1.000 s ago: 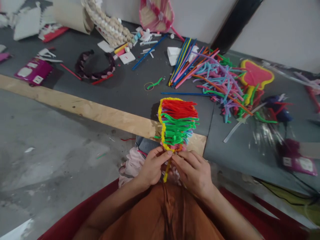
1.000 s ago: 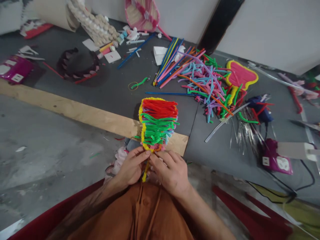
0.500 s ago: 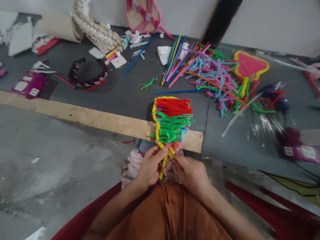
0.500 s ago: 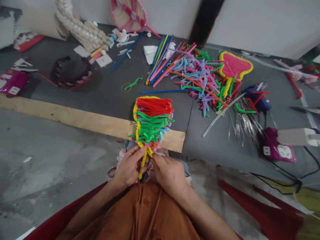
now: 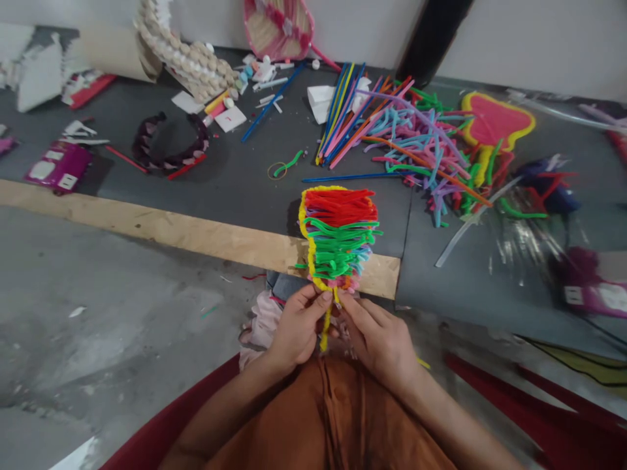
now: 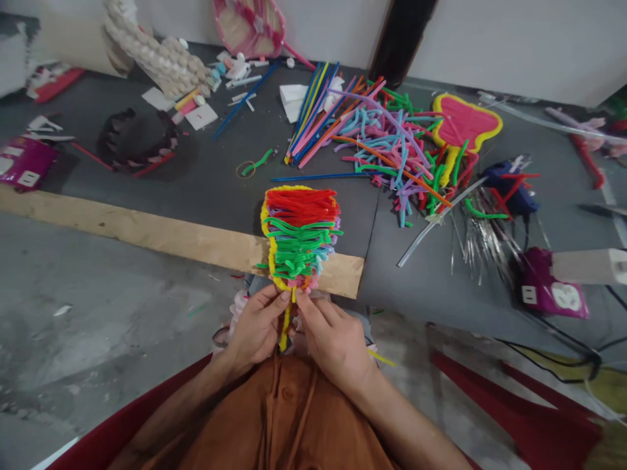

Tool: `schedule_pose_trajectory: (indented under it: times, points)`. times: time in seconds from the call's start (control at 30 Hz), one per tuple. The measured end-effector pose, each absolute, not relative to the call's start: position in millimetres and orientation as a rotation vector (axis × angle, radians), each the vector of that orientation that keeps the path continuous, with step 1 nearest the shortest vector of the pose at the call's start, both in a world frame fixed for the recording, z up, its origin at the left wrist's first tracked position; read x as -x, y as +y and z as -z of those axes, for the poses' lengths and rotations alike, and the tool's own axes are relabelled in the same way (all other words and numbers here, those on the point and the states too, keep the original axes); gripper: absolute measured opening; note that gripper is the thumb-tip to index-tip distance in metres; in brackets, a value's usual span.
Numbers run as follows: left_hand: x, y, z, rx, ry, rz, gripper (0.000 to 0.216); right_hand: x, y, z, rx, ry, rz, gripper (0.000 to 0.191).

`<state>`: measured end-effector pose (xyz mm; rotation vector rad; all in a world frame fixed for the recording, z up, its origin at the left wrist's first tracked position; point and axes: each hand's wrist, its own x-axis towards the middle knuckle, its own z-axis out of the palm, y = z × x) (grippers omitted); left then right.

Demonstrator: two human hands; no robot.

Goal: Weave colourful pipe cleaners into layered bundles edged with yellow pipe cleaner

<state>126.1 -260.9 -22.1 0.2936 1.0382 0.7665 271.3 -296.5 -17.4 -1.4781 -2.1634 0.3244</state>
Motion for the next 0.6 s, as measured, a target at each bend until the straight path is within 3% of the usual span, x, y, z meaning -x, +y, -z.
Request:
schedule_pose_trajectory:
  times: [0.2,0.43,0.6]
  points:
    - [-124.0,-261.7,26.2,-0.316,1.020,-0.759,0.046,-273.6,-296.4,21.9,1.474,-2.235,-0.374,0.040]
    - [-121.3,-261.3,29.9,-0.323,0.995,-0.769,0.042,-270.9,-292.7,21.3,1.420,-1.962,-0.767,0.043]
    - [-127.4,-260.7,28.0,-0.296,1.003,-0.805,0.031,-264.6,-300.0,23.9,1.528,-1.870,-0.649,0.025]
